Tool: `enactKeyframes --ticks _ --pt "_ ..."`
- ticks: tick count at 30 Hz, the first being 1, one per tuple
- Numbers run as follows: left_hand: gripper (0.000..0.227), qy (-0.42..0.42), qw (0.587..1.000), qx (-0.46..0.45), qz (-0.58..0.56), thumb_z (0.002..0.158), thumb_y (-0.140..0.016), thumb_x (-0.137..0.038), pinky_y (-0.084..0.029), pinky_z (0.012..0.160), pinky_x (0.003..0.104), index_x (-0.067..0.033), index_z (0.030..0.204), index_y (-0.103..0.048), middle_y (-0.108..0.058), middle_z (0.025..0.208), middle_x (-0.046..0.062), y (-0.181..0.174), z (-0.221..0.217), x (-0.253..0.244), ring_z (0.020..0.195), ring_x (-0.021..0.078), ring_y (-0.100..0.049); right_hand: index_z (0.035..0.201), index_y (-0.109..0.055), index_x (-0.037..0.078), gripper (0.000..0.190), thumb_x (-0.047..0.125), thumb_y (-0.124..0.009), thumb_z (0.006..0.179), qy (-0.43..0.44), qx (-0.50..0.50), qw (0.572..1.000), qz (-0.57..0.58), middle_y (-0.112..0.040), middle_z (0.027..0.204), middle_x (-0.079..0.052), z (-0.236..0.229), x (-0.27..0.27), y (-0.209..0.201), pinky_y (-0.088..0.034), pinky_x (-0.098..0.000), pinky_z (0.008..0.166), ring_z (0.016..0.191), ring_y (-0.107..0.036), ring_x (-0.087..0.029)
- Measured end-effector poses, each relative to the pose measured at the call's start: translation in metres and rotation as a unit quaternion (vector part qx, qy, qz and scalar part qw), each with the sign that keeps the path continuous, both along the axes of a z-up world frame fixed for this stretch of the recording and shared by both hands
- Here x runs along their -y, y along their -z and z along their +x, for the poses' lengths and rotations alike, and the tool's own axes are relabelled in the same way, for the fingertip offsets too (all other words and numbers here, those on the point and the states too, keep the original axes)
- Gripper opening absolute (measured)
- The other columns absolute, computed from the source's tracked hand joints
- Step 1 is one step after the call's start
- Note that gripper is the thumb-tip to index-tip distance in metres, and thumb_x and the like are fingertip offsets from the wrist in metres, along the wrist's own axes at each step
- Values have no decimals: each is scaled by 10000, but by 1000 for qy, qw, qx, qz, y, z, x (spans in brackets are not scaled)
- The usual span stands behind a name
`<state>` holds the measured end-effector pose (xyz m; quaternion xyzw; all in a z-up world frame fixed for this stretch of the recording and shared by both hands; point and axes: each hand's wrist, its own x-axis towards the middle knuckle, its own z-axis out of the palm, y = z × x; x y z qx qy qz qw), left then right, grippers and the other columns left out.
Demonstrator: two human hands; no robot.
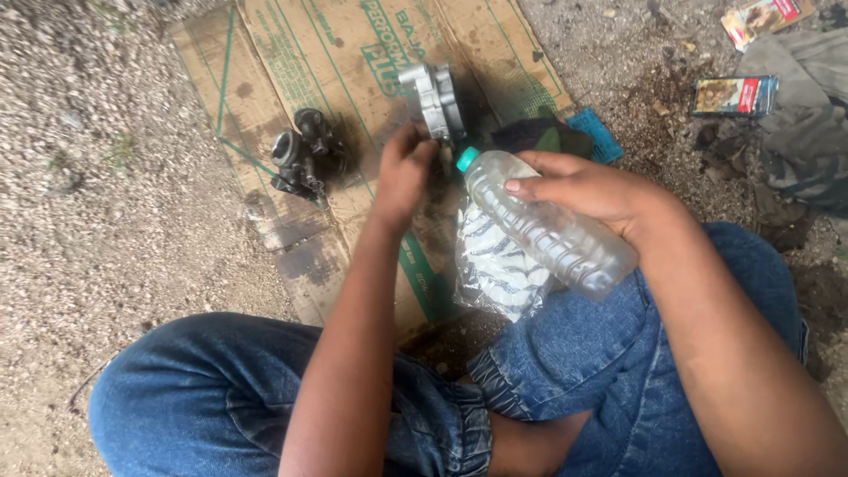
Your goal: The person cleans motorcycle carburetor components by hand using a green cloth and liquid from a plastic bottle.
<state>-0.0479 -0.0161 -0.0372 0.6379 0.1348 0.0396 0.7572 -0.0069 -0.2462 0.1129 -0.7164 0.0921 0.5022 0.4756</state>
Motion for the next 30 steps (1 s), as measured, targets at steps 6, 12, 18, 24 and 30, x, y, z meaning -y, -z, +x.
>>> enactKeyframes --ticks 6,12,18,24,30 --pt "54 44 997 -23 -64 940 -614 -79 -513 743 288 -56 987 -601 -603 893 29 -8 6 -11 813 129 -591 1515 -477 110 750 286 -708 824 47 -48 992 105 -709 1270 -164 1 -2 7 -640 -395 696 972 -748 -232" --pt "89 55 991 -42 -118 935 -616 -87 -539 797 305 -85 1010 -567 -615 934 9 -18 4 -15 887 130 -613 1447 -536 122 699 280 -707 789 86 -72 991 77 -745 1124 -188 1 -5 4 -622 -419 598 808 -742 -274" --pt "78 54 993 -36 -102 941 -605 -89 -513 757 294 -87 1019 -613 -620 911 0 -16 8 -11 845 132 -595 1446 -547 94 683 289 -704 811 78 -57 993 73 -740 1135 -172 -1 -2 3 -625 -393 630 851 -743 -241" --pt "159 16 982 -94 -164 845 -550 -9 -417 575 315 -105 957 -610 -584 764 15 -14 11 -8 655 146 -527 1480 -546 21 662 278 -707 891 35 -48 981 186 -722 1189 -160 3 7 21 -623 -339 696 934 -728 -207" --pt "168 -3 974 -22 -227 868 -543 24 -426 604 263 -109 961 -587 -590 828 -1 -1 17 3 697 115 -532 1444 -542 103 643 267 -685 839 86 -59 989 102 -736 1140 -144 -2 1 11 -631 -399 647 894 -740 -229"
